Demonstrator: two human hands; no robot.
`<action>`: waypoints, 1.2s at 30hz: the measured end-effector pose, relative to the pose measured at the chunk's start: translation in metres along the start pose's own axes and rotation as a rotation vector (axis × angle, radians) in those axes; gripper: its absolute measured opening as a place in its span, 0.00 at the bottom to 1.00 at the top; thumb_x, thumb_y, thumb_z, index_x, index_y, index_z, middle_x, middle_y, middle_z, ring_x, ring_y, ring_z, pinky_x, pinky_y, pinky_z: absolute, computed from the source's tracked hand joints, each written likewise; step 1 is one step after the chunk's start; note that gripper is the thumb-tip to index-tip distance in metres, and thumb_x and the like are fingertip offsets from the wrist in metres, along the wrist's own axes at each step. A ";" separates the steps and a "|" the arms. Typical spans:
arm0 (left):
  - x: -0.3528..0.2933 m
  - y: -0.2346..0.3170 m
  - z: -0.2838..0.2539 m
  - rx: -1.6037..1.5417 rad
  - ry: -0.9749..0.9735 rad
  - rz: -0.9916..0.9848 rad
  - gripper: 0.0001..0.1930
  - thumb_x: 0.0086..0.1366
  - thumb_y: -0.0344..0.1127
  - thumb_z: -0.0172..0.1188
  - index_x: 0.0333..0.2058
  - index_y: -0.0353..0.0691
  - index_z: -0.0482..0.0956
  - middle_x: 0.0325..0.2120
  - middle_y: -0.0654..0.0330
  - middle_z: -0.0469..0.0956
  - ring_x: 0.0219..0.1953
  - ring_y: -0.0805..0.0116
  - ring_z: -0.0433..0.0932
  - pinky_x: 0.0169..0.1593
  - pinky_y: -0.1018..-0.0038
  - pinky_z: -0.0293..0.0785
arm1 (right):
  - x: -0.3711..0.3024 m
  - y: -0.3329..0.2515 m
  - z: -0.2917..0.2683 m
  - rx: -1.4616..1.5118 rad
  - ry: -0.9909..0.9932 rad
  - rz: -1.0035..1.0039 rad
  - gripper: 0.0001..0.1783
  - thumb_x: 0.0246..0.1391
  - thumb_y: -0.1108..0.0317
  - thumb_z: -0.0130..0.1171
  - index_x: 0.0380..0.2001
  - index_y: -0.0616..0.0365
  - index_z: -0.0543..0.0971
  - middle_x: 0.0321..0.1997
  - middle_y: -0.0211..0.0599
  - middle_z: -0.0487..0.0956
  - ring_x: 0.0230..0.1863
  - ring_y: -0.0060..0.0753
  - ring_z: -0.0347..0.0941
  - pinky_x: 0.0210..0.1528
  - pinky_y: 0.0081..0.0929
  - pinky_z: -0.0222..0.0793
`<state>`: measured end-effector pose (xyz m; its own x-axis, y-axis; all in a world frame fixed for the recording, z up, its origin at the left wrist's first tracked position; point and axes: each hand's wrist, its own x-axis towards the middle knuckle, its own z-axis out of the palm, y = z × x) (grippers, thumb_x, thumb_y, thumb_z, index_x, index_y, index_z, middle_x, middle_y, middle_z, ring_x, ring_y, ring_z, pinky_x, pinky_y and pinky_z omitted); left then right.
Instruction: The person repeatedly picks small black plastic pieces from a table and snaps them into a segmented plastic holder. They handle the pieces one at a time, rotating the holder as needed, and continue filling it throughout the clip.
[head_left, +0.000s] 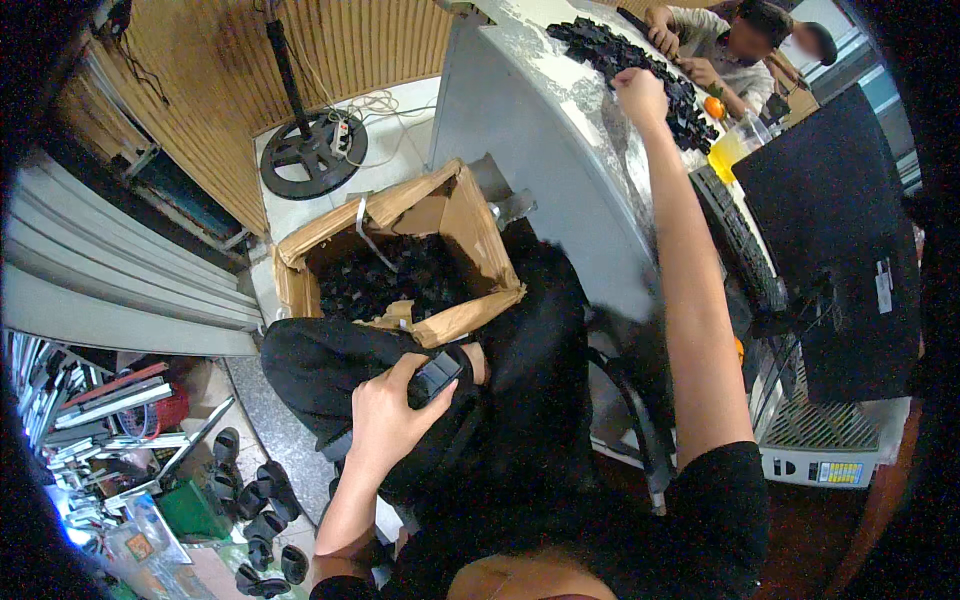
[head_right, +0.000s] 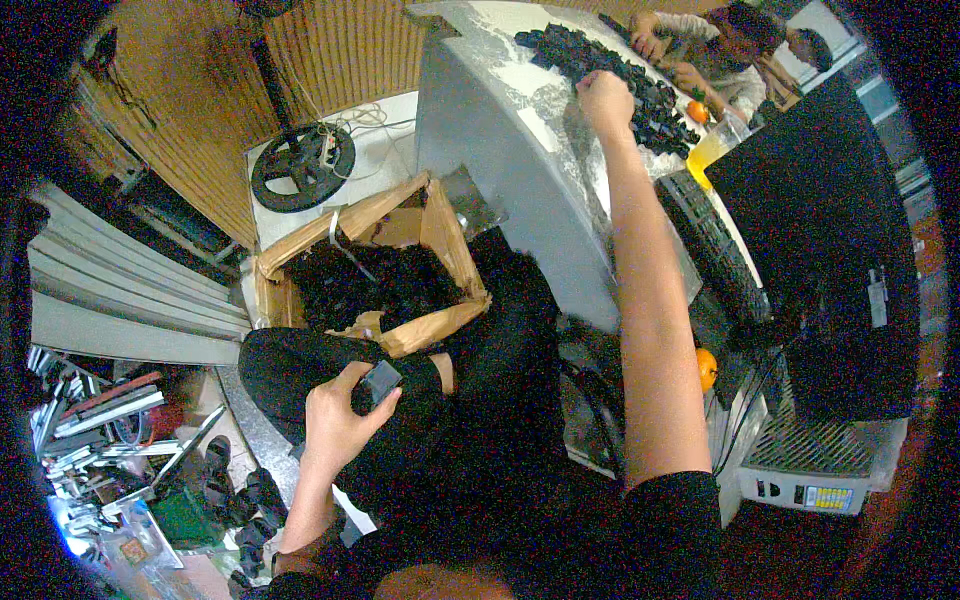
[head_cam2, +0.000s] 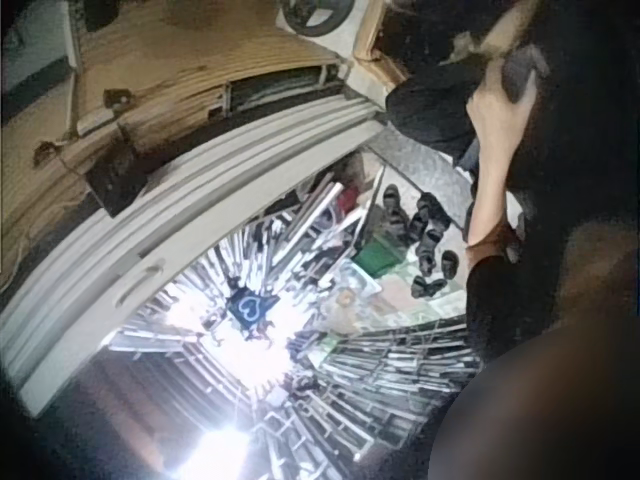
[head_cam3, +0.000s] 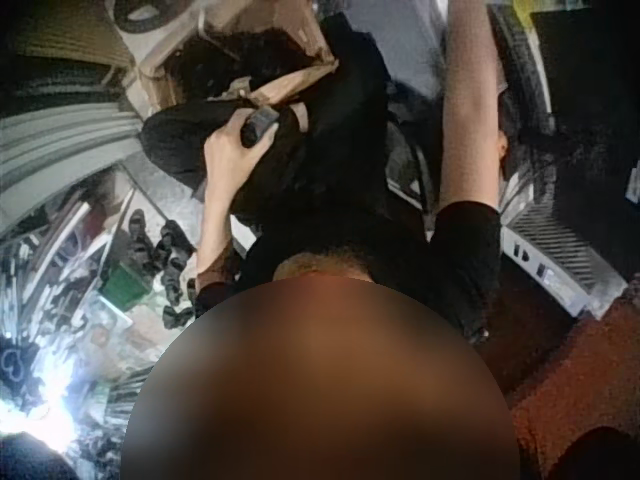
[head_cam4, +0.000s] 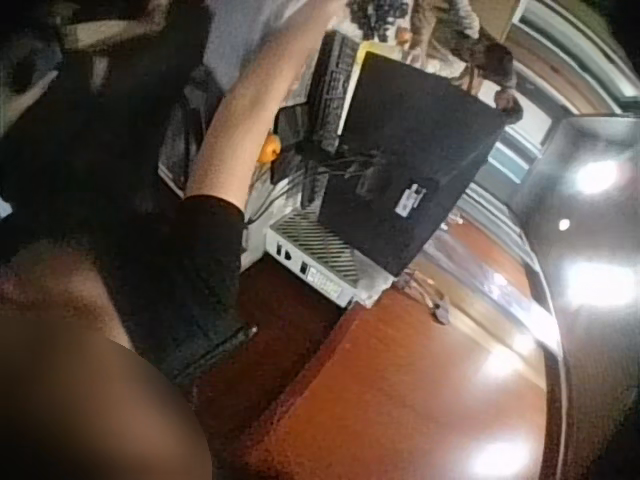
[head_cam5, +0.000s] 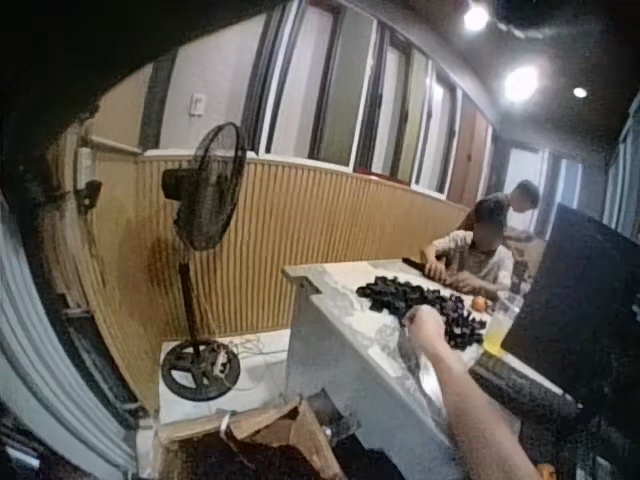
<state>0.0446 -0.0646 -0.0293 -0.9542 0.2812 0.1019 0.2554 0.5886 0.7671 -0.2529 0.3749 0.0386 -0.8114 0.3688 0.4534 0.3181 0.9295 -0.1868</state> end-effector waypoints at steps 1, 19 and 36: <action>0.000 -0.001 0.001 0.009 -0.003 -0.002 0.19 0.53 0.45 0.68 0.35 0.37 0.78 0.22 0.48 0.79 0.25 0.51 0.81 0.29 0.64 0.76 | -0.001 0.003 0.010 -0.049 -0.010 -0.027 0.12 0.44 0.58 0.66 0.34 0.47 0.84 0.37 0.40 0.83 0.41 0.45 0.79 0.44 0.41 0.73; 0.024 -0.010 -0.088 -0.097 0.548 -0.086 0.42 0.49 0.22 0.64 0.61 0.38 0.52 0.39 0.47 0.78 0.44 0.66 0.75 0.50 0.70 0.68 | -0.260 -0.288 -0.112 0.783 -0.463 -1.417 0.20 0.43 0.65 0.64 0.40 0.65 0.79 0.33 0.54 0.80 0.37 0.54 0.78 0.39 0.41 0.75; -0.110 -0.219 -0.090 0.027 0.697 -0.170 0.04 0.57 0.24 0.60 0.31 0.34 0.74 0.24 0.64 0.73 0.27 0.77 0.71 0.32 0.78 0.68 | -0.044 -0.248 -0.313 0.294 -0.692 -1.001 0.22 0.50 0.56 0.65 0.44 0.60 0.78 0.37 0.44 0.79 0.39 0.39 0.77 0.43 0.38 0.73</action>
<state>0.0797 -0.2933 -0.1515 -0.8563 -0.3600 0.3703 0.0897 0.6025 0.7930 -0.1429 0.1301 0.3378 -0.7492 -0.6618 -0.0271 -0.6354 0.7296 -0.2530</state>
